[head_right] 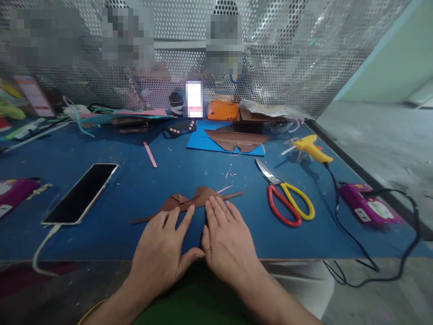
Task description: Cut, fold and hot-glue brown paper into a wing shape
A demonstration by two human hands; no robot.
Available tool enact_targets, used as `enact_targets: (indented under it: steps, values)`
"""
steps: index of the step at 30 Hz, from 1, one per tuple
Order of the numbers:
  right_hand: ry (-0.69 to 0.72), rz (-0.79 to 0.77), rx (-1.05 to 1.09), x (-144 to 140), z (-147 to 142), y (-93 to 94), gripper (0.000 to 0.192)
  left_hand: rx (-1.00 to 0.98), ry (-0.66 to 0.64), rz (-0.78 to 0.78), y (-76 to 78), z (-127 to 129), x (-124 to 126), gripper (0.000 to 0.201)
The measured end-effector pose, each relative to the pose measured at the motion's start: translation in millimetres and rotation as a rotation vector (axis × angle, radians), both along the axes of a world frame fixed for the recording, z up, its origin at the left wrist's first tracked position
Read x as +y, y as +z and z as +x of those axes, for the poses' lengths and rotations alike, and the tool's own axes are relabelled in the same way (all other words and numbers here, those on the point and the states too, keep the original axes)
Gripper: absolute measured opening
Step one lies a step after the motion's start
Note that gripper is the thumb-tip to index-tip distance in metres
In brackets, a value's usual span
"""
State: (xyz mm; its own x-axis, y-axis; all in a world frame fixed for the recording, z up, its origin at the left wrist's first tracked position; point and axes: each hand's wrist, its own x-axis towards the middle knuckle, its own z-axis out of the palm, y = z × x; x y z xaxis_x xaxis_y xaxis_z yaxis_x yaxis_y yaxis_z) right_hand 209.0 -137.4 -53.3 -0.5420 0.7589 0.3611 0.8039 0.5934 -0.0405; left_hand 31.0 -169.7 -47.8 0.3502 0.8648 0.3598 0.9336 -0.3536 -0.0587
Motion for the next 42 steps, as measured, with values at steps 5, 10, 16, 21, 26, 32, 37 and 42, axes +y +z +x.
enact_targets:
  steps: [5,10,16,21,26,32,37,42]
  values:
    - [-0.117,0.056,-0.005,4.9,11.8,1.6,0.047,0.036,-0.005,0.051,-1.3,0.4,1.0,0.089]
    - [-0.087,0.056,-0.008,10.4,15.2,7.7,0.045,0.026,-0.010,0.060,-1.8,-1.8,2.6,0.089]
    - [-0.064,0.025,0.051,11.1,19.5,9.8,0.047,0.027,-0.007,0.058,-2.3,-1.2,1.2,0.086]
    - [-0.025,0.008,0.027,6.8,9.5,3.5,0.046,-0.021,-0.021,0.064,-5.8,-4.8,-1.2,0.079]
    - [-0.031,0.037,0.021,4.7,8.7,-0.9,0.046,-0.107,0.040,0.067,-0.7,-26.6,-10.2,0.065]
    - [-0.012,0.071,-0.033,5.6,10.9,-0.9,0.048,-0.012,0.096,0.089,8.0,-49.7,-23.8,0.057]
    - [0.000,0.096,-0.055,6.2,9.7,-1.0,0.048,-0.010,0.051,0.140,7.3,-50.9,-21.6,0.055]
    - [-0.009,0.082,-0.046,6.1,9.0,-2.7,0.048,-0.039,0.034,0.133,2.2,-38.6,-17.0,0.057]
